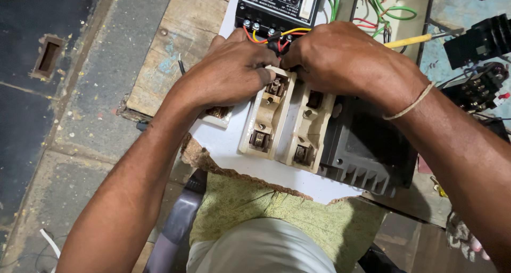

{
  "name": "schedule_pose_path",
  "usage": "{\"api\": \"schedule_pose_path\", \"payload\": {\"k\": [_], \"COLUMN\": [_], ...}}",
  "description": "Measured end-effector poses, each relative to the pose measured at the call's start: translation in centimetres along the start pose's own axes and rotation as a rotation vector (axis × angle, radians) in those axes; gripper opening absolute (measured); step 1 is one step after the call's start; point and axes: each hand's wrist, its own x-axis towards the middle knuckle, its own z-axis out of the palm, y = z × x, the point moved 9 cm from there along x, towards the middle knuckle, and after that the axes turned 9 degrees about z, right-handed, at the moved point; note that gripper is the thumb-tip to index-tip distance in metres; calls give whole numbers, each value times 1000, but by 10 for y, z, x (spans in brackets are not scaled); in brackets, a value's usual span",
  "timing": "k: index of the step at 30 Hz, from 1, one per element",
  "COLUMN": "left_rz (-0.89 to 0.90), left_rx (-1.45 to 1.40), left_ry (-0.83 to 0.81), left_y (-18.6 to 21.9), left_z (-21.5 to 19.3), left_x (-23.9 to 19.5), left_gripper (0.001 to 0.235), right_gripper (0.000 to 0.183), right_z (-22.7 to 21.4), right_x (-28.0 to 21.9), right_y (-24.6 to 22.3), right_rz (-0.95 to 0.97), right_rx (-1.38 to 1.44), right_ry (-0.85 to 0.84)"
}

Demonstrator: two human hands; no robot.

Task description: The person wires electrical components on a wooden board, connecting wires to terminals using a screwdriver and by hand.

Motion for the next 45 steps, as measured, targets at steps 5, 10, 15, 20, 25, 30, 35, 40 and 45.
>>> {"api": "schedule_pose_path", "payload": {"k": [5, 10, 15, 20, 25, 30, 35, 40, 45], "left_rz": [144, 169, 163, 112, 53, 29, 3, 28, 197], "left_rx": [-11, -14, -12, -20, -42, -38, -103, -161, -95], "left_ry": [81, 92, 98, 103, 96, 65, 76, 129, 199], "left_y": [3, 3, 3, 1, -2, -2, 3, 6, 18], "left_z": [-3, -3, -5, -7, -6, -5, -9, -13, -16], "left_x": [1, 0, -1, -2, -3, -4, -7, -12, -9], "left_gripper": [47, 47, 46, 46, 47, 49, 46, 38, 33], "right_gripper": [39, 36, 28, 33, 28, 13, 12, 8, 9], "right_z": [0, -1, -7, -13, -10, 5, 1, -2, -1], "right_x": [2, 0, -7, -11, -10, 0, -6, -14, -17], "right_y": [0, 2, 4, -2, -3, 0, -1, 2, 3], "right_rz": [-21, -51, -87, -189, -193, -141, -187, -170, -156], "right_rx": [60, 106, 161, 160, 81, -40, 113, 152, 176], "right_ry": [-2, 48, 161, 246, 258, 182, 263, 365, 427]}}
